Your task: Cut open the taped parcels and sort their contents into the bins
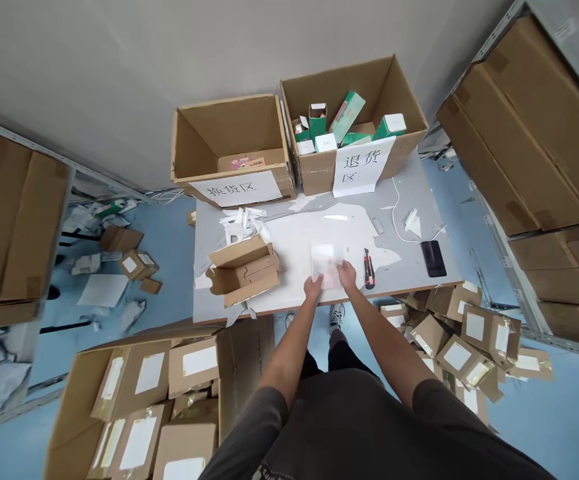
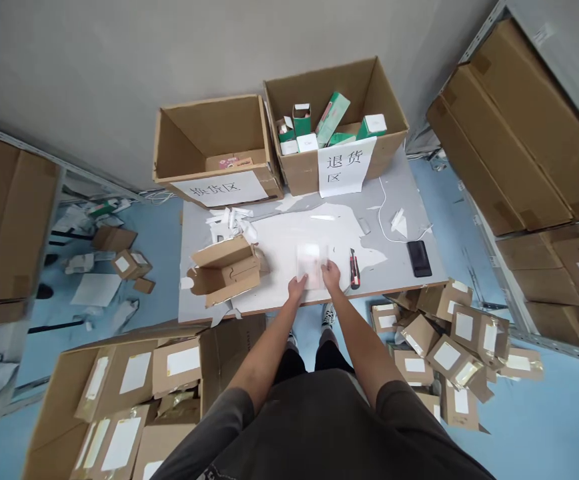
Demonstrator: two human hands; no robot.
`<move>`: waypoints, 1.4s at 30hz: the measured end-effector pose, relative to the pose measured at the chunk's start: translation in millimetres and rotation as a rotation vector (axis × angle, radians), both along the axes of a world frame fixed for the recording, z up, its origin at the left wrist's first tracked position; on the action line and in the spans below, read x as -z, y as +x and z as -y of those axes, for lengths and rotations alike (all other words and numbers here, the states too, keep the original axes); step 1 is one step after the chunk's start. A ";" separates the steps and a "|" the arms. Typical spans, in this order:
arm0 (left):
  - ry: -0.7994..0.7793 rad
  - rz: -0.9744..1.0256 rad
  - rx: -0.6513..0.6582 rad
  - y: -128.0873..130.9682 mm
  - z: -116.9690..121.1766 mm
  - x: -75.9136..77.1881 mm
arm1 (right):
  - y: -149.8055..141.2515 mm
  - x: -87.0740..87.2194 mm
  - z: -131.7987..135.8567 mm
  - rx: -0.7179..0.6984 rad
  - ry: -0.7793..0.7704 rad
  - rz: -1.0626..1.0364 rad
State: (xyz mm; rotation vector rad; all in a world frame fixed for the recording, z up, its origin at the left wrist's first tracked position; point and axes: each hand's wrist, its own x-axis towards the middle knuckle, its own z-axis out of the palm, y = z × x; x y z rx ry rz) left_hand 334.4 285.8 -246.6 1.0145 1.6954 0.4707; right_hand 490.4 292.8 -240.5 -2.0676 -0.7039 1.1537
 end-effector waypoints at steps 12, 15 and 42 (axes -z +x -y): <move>0.129 -0.566 0.426 44.8 -9.1 -20.6 | 16.7 3.9 8.6 -0.186 -0.288 0.338; 0.125 -0.596 0.425 53.3 -11.9 -6.5 | 19.1 13.4 14.0 -0.179 -0.267 0.345; 0.207 -0.541 0.275 -4.9 -9.3 -6.3 | 58.4 8.6 13.6 -0.108 -0.277 0.424</move>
